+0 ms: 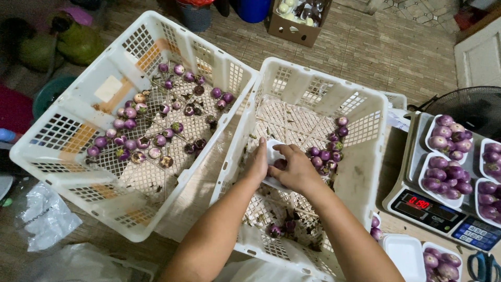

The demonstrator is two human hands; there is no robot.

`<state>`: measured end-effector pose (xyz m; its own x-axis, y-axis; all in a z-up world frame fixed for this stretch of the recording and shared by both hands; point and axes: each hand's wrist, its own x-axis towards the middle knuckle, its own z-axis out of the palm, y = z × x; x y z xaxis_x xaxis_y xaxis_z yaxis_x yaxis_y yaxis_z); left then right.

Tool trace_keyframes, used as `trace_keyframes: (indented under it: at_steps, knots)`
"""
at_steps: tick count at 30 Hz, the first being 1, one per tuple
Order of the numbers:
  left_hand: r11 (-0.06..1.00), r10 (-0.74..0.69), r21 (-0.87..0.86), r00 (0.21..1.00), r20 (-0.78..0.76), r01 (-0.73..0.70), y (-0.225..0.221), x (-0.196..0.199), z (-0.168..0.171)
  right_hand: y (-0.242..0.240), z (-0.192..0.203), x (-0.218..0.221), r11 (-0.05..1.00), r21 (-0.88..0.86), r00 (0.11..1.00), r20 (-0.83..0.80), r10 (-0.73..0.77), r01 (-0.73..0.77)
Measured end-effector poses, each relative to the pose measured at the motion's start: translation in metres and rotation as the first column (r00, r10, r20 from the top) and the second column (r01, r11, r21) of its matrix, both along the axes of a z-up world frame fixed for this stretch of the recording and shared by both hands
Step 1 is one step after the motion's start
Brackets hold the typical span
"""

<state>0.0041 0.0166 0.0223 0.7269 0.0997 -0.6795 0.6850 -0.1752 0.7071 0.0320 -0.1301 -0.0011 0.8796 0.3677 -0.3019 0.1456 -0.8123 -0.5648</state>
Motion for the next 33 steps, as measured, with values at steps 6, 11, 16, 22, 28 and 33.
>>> trace_keyframes:
  at_steps: [6,11,16,22,28,33]
  knots:
    - [1.000,-0.012,-0.007,1.000,0.021,0.012,-0.008,-0.007,0.006,-0.062,-0.041,0.088,0.918,0.187,0.910,0.163,-0.380,0.350]
    - [0.999,-0.025,0.050,0.998,0.063,0.022,-0.009,0.000,-0.021,-0.134,-0.120,0.159,0.860,-0.331,0.905,0.313,-0.289,0.389]
    - [0.993,-0.068,0.098,0.998,0.013,0.066,-0.011,0.006,-0.021,-0.151,-0.153,0.178,0.753,-0.570,0.940,0.271,-0.206,0.329]
    - [0.997,-0.064,0.046,0.998,0.028,0.062,-0.005,0.001,-0.007,-0.149,-0.172,0.183,0.738,-0.548,0.893,0.418,-0.166,0.394]
    - [0.997,-0.071,0.032,0.997,0.038,0.070,-0.007,-0.003,0.019,-0.141,-0.157,0.185,0.723,-0.547,0.895,0.375,-0.240,0.423]
    - [0.999,-0.050,0.011,0.999,0.022,0.050,-0.006,-0.003,0.010,-0.125,-0.103,0.173,0.911,-0.237,0.929,0.241,-0.281,0.337]
